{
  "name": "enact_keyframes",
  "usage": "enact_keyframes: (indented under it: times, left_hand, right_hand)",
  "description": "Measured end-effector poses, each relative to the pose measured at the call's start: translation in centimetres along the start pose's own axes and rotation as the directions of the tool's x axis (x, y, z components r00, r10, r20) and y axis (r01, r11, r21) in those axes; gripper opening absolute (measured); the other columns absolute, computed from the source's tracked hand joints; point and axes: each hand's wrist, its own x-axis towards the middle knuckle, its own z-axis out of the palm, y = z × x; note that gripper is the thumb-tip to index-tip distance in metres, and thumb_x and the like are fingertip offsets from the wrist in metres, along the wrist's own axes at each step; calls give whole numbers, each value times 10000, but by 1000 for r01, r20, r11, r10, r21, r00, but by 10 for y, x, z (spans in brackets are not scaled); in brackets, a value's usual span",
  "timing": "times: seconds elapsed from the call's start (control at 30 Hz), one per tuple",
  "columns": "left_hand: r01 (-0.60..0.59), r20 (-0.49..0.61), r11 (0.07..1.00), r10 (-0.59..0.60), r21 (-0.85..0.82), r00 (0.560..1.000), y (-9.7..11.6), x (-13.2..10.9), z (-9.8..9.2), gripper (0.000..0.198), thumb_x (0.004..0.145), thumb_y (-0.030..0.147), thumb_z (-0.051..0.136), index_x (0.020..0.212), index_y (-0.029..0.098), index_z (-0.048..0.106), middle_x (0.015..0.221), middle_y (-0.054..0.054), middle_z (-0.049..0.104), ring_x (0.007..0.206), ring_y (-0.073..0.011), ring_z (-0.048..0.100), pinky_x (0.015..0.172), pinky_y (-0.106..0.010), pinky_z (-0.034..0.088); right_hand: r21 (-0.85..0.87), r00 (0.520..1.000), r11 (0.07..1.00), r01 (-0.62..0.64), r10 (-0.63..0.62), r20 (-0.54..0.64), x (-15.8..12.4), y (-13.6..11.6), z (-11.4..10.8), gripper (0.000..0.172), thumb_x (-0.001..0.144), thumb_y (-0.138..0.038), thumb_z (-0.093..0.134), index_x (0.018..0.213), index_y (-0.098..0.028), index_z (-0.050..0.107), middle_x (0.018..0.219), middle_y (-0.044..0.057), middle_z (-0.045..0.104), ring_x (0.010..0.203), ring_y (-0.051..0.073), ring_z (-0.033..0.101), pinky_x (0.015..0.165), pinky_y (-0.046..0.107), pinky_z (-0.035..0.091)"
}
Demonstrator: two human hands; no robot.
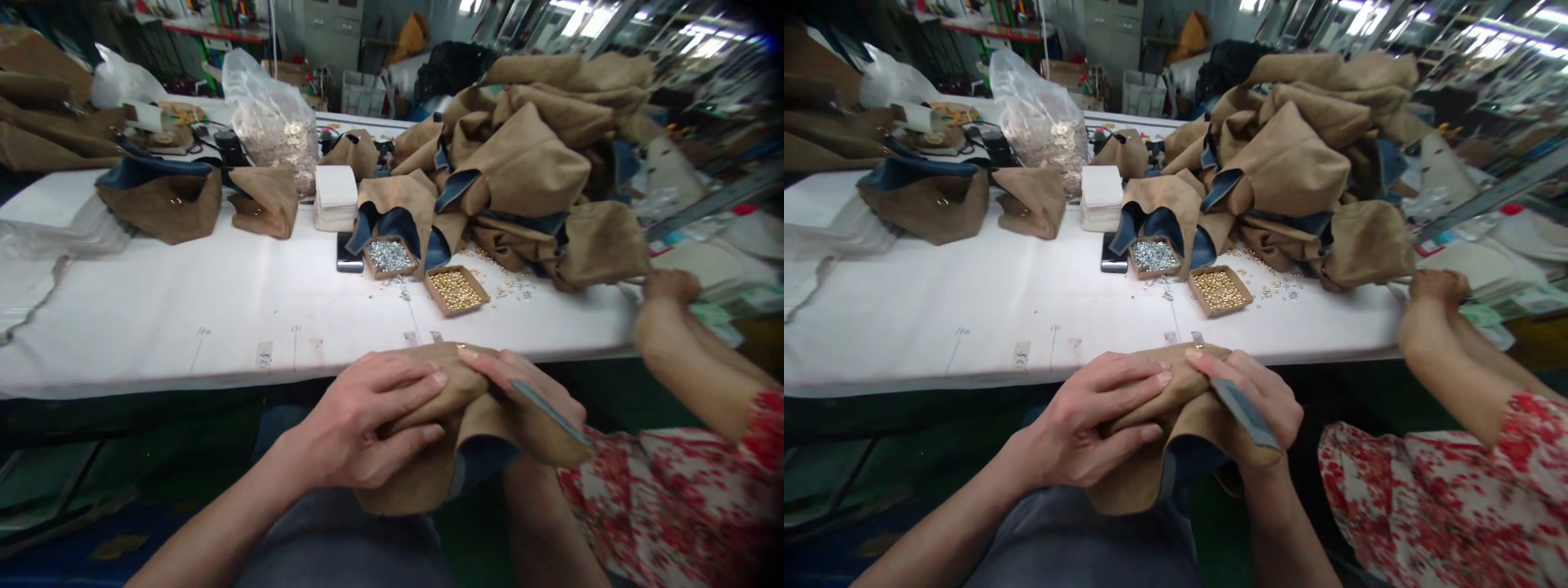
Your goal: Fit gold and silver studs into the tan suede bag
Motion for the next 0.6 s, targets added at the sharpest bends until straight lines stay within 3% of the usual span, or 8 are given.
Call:
enact_keyframes:
  times: [0.1, 0.2, 0.3, 0.47, 0.6]
  left_hand:
    - [-18, 66, 999, 14, 48, 998, 6, 2, -2, 584, 1123, 249, 771, 1684, 234, 610, 1543, -179, 742, 1388, -351, 734, 1139, -570, 641]
    - [-3, 101, 996, -6, 90, 995, 10, 1, -2, 557, 1139, 265, 745, 1677, 218, 604, 1537, -192, 741, 1376, -357, 734, 1116, -578, 650]
    - [-6, 71, 997, 1, 76, 997, 10, -1, 5, 575, 1132, 252, 749, 1685, 204, 599, 1542, -193, 739, 1388, -354, 728, 1108, -572, 652]
    - [-66, -44, 998, 66, 8, 997, 8, -3, 18, 586, 1080, 174, 781, 1649, 157, 643, 1488, -184, 777, 1392, -321, 743, 1140, -537, 635]
    - [-73, -48, 997, 72, -14, 996, 11, 2, 22, 593, 1048, 123, 759, 1632, 143, 662, 1502, -185, 778, 1446, -313, 724, 1178, -531, 626]
  right_hand:
    - [17, 986, 995, 102, -103, 130, 3, 0, -8, 422, 1172, -155, 689, 1580, -219, 776, 912, 39, 699, 744, 199, 650, 669, 348, 498]
    - [47, 981, 995, 85, -92, 172, 0, -2, -11, 293, 1203, -277, 686, 1438, -193, 840, 851, 30, 649, 725, 192, 633, 664, 353, 484]
    - [5, 994, 999, 43, -43, 96, -7, -7, -9, 320, 1256, -370, 587, 1351, -223, 855, 841, 42, 666, 726, 198, 636, 672, 369, 488]
    - [-72, 997, 995, 74, -75, -18, -18, -20, -6, 337, 1248, -313, 547, 1398, -225, 835, 925, 87, 745, 807, 239, 712, 672, 378, 516]
    - [-131, 994, 989, -63, 50, -101, -24, -31, -5, 315, 1200, -271, 572, 1320, -255, 863, 897, 72, 751, 752, 252, 721, 657, 383, 567]
